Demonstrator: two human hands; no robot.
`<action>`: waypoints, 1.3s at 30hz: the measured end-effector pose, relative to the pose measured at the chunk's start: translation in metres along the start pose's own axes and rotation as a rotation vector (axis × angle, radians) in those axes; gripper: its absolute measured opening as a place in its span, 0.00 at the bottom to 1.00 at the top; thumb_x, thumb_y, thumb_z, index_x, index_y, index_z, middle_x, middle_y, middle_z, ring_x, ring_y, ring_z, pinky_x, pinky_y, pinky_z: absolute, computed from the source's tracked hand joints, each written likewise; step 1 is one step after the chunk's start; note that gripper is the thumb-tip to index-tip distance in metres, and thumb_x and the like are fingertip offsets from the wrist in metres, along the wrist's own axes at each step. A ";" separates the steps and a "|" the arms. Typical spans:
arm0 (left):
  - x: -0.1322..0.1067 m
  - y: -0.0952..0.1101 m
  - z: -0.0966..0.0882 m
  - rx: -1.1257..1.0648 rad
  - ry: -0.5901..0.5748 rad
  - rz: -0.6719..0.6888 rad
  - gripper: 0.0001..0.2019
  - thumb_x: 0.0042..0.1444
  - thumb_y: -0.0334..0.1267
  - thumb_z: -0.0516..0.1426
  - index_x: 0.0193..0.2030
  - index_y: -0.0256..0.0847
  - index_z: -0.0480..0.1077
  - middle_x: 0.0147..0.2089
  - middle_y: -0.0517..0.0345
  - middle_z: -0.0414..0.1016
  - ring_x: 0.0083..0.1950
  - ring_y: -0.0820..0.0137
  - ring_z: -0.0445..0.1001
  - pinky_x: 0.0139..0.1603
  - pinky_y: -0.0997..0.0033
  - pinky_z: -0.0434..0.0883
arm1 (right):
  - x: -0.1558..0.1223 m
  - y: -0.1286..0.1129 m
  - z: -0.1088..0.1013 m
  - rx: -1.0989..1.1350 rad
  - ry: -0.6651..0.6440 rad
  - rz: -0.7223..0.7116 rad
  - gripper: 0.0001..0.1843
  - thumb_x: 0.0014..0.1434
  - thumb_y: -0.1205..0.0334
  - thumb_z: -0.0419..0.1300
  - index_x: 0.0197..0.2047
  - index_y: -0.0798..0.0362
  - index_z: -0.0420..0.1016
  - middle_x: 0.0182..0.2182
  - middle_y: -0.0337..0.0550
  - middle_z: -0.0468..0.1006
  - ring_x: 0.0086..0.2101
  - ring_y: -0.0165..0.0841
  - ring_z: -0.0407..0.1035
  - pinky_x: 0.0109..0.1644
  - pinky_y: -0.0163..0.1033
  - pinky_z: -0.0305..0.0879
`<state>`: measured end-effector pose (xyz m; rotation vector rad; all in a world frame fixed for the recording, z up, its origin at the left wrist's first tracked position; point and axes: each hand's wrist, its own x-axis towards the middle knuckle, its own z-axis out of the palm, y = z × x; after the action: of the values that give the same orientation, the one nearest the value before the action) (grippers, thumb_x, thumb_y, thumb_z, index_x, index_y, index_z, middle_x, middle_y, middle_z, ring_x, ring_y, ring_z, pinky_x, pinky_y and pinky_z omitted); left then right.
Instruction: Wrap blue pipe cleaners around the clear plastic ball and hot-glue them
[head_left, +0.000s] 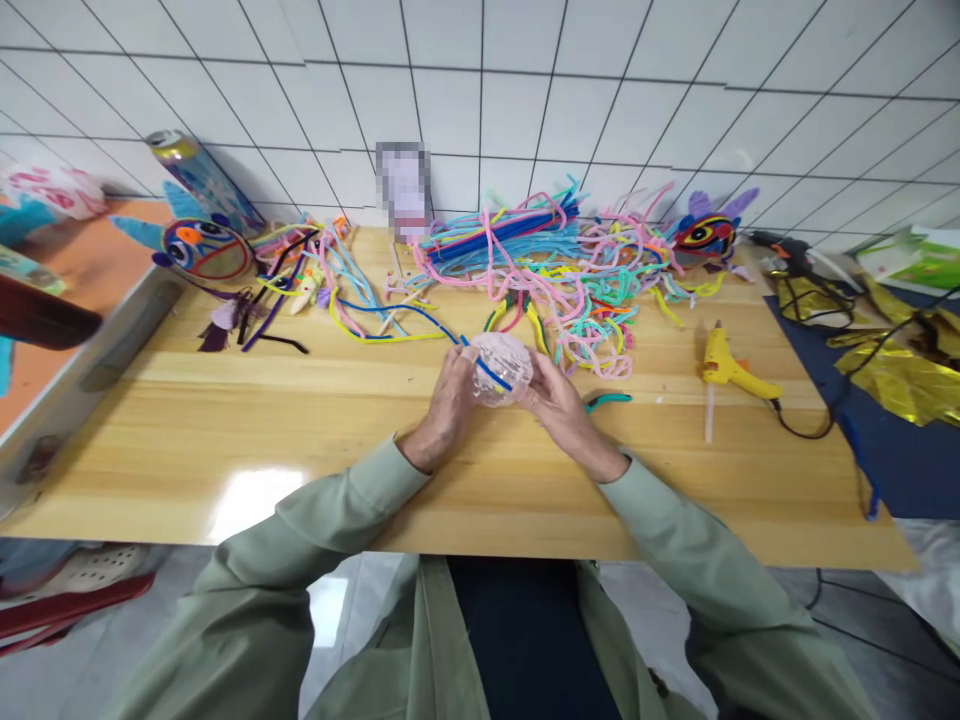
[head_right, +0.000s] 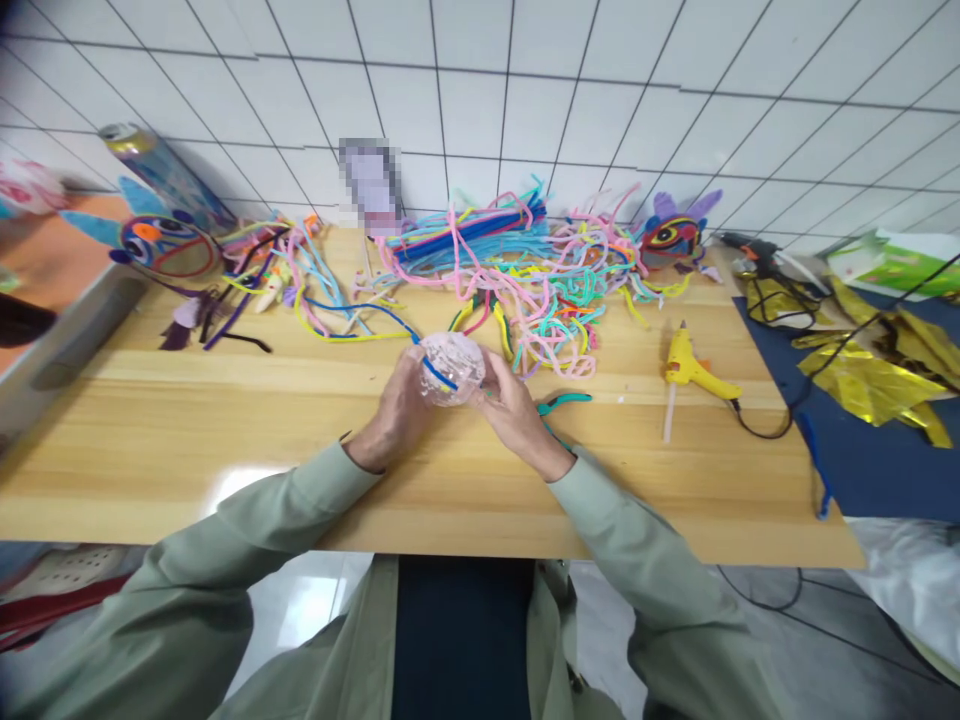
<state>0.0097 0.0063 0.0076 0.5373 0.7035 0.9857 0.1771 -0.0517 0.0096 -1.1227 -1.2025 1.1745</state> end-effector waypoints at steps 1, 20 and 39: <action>0.000 -0.002 -0.002 0.052 -0.003 0.098 0.13 0.67 0.48 0.68 0.52 0.46 0.78 0.50 0.61 0.84 0.54 0.68 0.81 0.58 0.72 0.76 | -0.001 -0.001 0.000 0.006 -0.003 0.001 0.44 0.60 0.33 0.76 0.72 0.43 0.74 0.73 0.50 0.77 0.71 0.50 0.72 0.79 0.57 0.67; -0.024 -0.003 0.011 0.307 -0.029 0.398 0.26 0.58 0.43 0.73 0.61 0.47 0.72 0.64 0.48 0.77 0.78 0.49 0.66 0.76 0.57 0.70 | -0.009 -0.001 0.003 0.032 0.019 0.086 0.44 0.59 0.30 0.75 0.71 0.42 0.75 0.70 0.48 0.81 0.70 0.50 0.74 0.76 0.57 0.73; -0.015 -0.019 -0.008 0.709 -0.257 0.790 0.31 0.72 0.53 0.62 0.74 0.44 0.62 0.77 0.37 0.65 0.82 0.48 0.63 0.84 0.38 0.61 | -0.017 -0.004 0.003 -0.036 0.080 0.062 0.43 0.59 0.34 0.76 0.70 0.44 0.74 0.70 0.50 0.81 0.69 0.52 0.74 0.75 0.57 0.72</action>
<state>0.0087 -0.0151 -0.0066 1.6204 0.5989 1.3473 0.1745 -0.0692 0.0127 -1.2306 -1.1385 1.1478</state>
